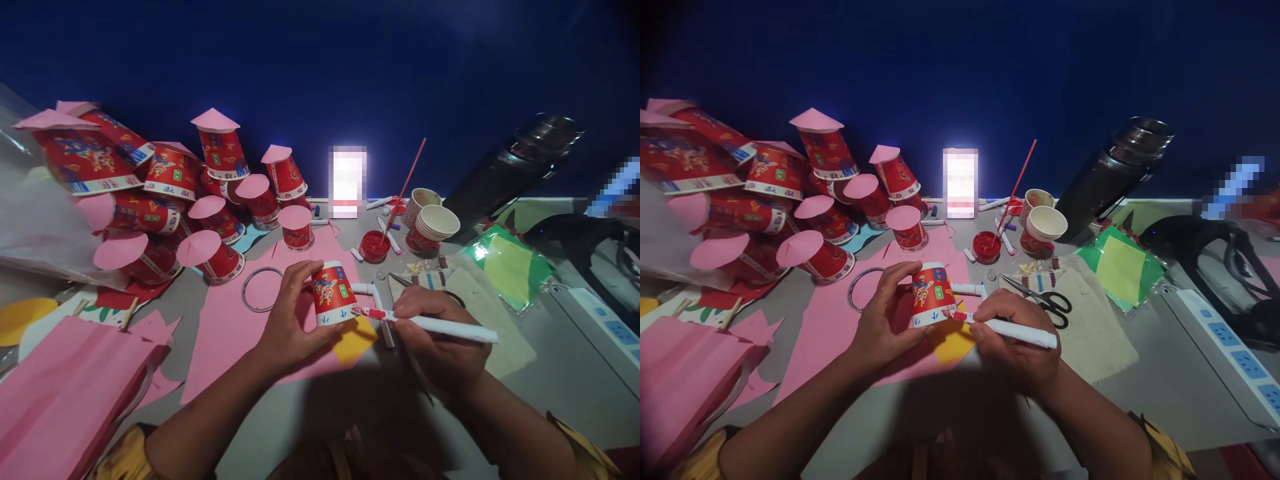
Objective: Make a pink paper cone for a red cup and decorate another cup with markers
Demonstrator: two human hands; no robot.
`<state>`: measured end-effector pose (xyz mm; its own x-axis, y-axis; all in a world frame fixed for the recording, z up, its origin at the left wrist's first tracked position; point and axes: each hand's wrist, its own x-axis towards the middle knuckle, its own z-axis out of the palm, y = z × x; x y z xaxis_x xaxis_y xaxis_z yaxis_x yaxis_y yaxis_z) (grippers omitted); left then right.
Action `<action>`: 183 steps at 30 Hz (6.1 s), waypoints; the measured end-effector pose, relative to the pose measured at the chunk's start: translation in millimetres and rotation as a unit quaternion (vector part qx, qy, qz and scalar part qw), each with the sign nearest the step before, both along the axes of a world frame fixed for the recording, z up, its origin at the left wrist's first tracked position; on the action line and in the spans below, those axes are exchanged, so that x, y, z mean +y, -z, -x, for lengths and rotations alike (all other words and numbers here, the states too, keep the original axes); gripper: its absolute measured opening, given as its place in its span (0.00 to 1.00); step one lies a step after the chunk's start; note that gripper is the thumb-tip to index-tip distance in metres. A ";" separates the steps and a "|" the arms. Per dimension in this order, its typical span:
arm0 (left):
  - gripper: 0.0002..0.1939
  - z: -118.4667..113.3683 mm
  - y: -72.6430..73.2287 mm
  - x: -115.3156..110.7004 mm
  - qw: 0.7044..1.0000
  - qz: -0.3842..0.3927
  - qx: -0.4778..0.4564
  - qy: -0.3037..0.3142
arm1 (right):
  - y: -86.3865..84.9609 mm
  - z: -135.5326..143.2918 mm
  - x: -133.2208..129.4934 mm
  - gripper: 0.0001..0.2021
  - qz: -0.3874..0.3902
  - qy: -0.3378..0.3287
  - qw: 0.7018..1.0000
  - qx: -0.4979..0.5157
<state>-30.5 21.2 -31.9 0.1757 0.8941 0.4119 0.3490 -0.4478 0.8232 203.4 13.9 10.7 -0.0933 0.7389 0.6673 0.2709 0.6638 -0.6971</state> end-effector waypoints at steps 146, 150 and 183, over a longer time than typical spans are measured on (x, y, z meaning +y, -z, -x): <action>0.42 -3.4 -4.2 -3.4 0.996 -0.053 0.067 -0.002 | -5.2 -6.9 -1.8 0.05 0.050 -0.065 0.994 -0.078; 0.42 -3.6 -4.2 -3.6 0.996 -0.051 0.066 0.003 | -7.5 -4.6 -1.7 0.05 0.046 -0.076 0.993 -0.074; 0.41 -5.8 -2.8 -2.6 0.997 -0.059 0.055 0.011 | -7.1 -5.6 -1.2 0.06 0.029 -0.023 0.995 -0.089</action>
